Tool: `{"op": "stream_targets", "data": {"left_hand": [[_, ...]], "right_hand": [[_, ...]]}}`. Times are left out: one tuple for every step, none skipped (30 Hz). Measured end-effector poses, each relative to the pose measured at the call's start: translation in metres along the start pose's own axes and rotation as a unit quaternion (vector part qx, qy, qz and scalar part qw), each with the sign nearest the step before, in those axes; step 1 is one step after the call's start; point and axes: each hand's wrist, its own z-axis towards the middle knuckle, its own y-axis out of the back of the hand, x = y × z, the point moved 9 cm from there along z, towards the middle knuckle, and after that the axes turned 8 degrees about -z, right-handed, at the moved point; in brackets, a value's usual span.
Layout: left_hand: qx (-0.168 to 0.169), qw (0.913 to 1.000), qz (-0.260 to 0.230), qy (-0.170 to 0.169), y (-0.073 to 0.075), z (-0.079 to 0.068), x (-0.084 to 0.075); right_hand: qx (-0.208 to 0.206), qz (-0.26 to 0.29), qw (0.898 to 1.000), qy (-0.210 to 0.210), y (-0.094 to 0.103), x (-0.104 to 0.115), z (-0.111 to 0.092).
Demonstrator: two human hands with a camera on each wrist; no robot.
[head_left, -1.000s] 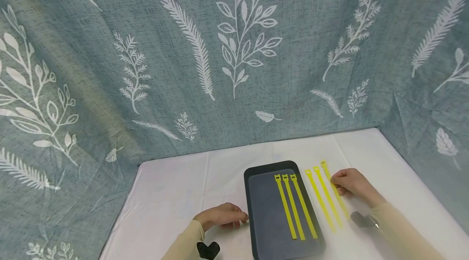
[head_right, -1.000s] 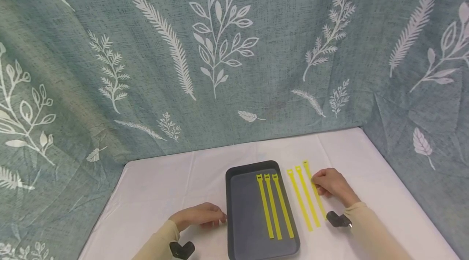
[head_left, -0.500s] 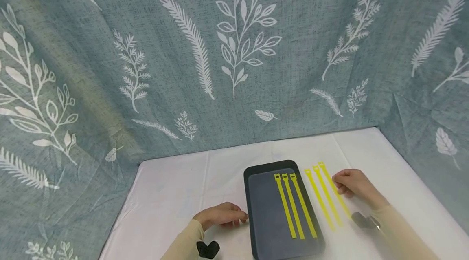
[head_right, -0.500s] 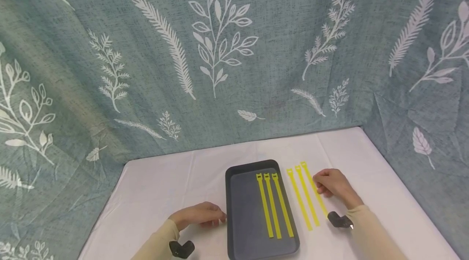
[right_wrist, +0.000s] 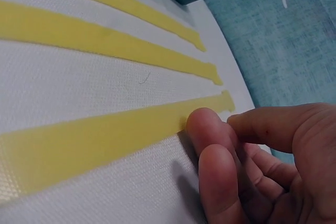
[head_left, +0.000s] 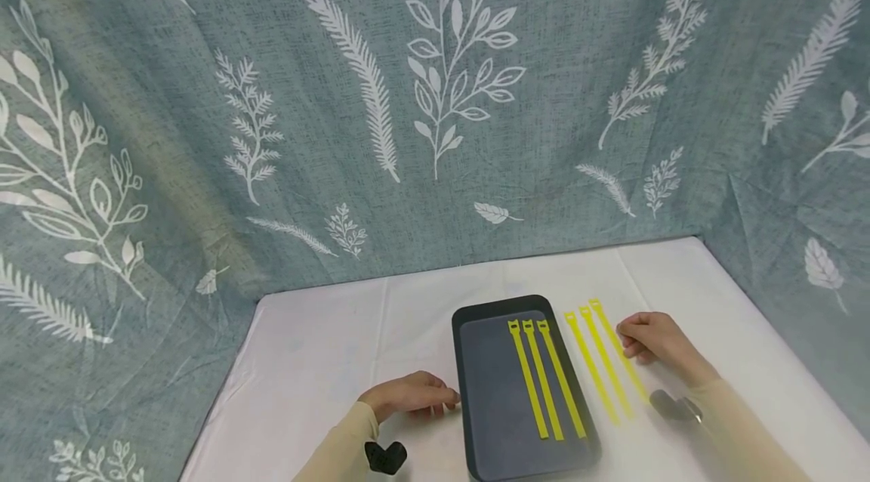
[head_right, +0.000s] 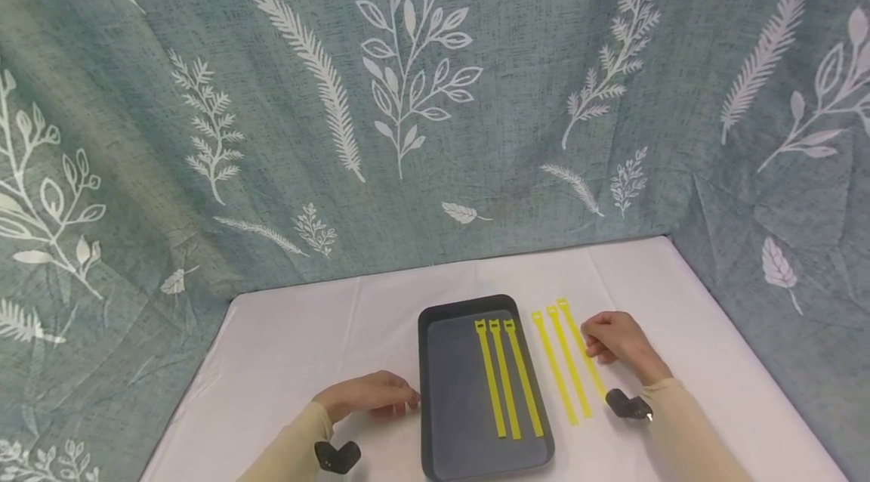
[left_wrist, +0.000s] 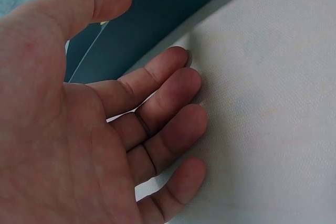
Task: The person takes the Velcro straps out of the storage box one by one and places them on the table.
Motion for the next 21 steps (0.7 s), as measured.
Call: {"op": "stream_targets", "data": {"left_hand": [[0.001,1.0,0.001,0.0,0.0,0.0,0.0],[0.001,1.0,0.001,0.001,0.0,0.0,0.001],[0.001,1.0,0.003,0.001,0.0,0.0,0.001],[0.001,1.0,0.005,0.001,0.0,0.0,0.0],[0.0,1.0,0.005,0.001,0.001,0.0,0.0],[-0.001,1.0,0.006,0.001,0.001,-0.001,0.0],[-0.002,1.0,0.007,0.001,0.003,-0.001,-0.001],[-0.002,1.0,0.007,0.001,0.004,-0.001,-0.001],[-0.003,1.0,0.008,0.001,0.005,-0.001,-0.002],[-0.003,1.0,0.008,0.001,0.005,-0.001,-0.002],[-0.003,1.0,0.007,0.001,0.006,0.0,-0.002],[-0.003,1.0,0.007,0.0,0.005,0.0,-0.002],[-0.002,1.0,0.007,0.0,0.005,0.0,-0.002],[-0.002,1.0,0.007,0.001,0.005,0.0,-0.002],[-0.002,1.0,0.007,0.002,0.004,0.0,-0.001],[-0.002,1.0,0.007,0.002,0.004,0.0,-0.001],[-0.002,1.0,0.006,0.004,0.003,0.0,0.0],[-0.003,1.0,0.006,0.006,0.003,-0.001,0.0],[-0.004,0.9999,0.007,0.008,0.002,-0.001,0.001],[-0.005,0.9999,0.007,0.01,0.002,-0.001,0.001],[-0.006,0.9999,0.007,0.01,0.002,-0.001,0.002]], "right_hand": [[0.001,0.002,1.0,-0.001,0.0,0.0,0.0],[0.003,0.001,1.0,0.001,0.0,0.0,0.0],[0.005,0.002,1.0,0.0,0.0,0.0,0.0],[0.008,0.003,1.0,0.001,0.0,0.0,0.001],[0.011,0.007,1.0,0.001,0.0,0.0,0.001],[0.016,0.012,1.0,0.0,-0.001,0.0,0.001],[0.021,0.019,1.0,0.0,-0.001,0.001,0.002],[0.026,0.027,0.999,0.001,-0.001,0.002,0.003],[0.031,0.035,0.999,0.001,-0.002,0.002,0.003],[0.037,0.041,0.998,0.002,-0.002,0.003,0.004],[0.04,0.047,0.998,0.0,-0.001,0.004,0.004],[0.043,0.05,0.998,-0.001,-0.001,0.005,0.004],[0.044,0.052,0.998,-0.002,-0.001,0.006,0.004],[0.046,0.052,0.998,-0.002,-0.001,0.008,0.004],[0.047,0.05,0.998,-0.001,-0.001,0.01,0.003],[0.045,0.049,0.998,-0.001,0.0,0.012,0.003],[0.042,0.049,0.998,0.0,0.0,0.015,0.003],[0.041,0.049,0.998,0.001,0.0,0.019,0.003],[0.039,0.048,0.998,0.003,0.001,0.023,0.003],[0.039,0.048,0.998,0.006,0.002,0.028,0.003],[0.039,0.048,0.998,0.01,0.002,0.034,0.002]]}}
